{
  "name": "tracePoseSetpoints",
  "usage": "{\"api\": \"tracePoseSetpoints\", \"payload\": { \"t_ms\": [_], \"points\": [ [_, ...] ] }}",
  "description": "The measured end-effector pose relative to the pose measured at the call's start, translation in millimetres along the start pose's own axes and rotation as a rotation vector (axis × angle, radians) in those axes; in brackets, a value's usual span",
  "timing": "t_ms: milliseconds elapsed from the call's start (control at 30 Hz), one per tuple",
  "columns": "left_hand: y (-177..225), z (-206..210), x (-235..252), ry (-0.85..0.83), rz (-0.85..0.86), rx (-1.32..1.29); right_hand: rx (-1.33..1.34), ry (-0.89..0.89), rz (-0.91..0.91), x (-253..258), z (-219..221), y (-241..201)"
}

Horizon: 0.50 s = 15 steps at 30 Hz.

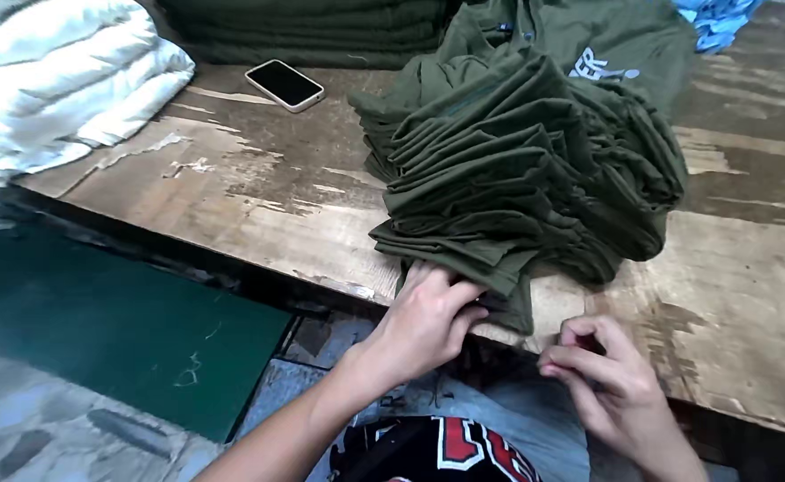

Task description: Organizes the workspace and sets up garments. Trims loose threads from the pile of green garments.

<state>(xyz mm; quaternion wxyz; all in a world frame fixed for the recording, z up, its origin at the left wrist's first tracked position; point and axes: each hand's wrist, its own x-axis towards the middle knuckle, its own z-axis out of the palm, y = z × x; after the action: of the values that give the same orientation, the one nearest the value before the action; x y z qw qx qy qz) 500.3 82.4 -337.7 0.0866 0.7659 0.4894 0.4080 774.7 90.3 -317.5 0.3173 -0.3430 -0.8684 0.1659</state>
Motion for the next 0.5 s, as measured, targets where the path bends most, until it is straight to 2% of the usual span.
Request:
{"api": "tracePoseSetpoints", "payload": {
  "t_ms": [100, 233, 267, 400, 500],
  "points": [
    [6, 0, -4, 0.050, 0.034, 0.037, 0.002, -0.183, -0.024, -6, -12, 1],
    [17, 5, -4, 0.107, 0.070, 0.067, 0.012, -0.239, -0.007, -2, -17, -9],
    [18, 8, -4, 0.131, 0.074, 0.073, 0.014, -0.187, 0.018, 0, -15, -13],
    [20, 17, -4, 0.136, 0.058, 0.093, -0.171, 0.240, 0.146, 13, 16, -30],
    [21, 19, -4, 0.133, 0.033, 0.090, -0.321, 0.285, 0.213, 14, 36, -32]
  ]
}}
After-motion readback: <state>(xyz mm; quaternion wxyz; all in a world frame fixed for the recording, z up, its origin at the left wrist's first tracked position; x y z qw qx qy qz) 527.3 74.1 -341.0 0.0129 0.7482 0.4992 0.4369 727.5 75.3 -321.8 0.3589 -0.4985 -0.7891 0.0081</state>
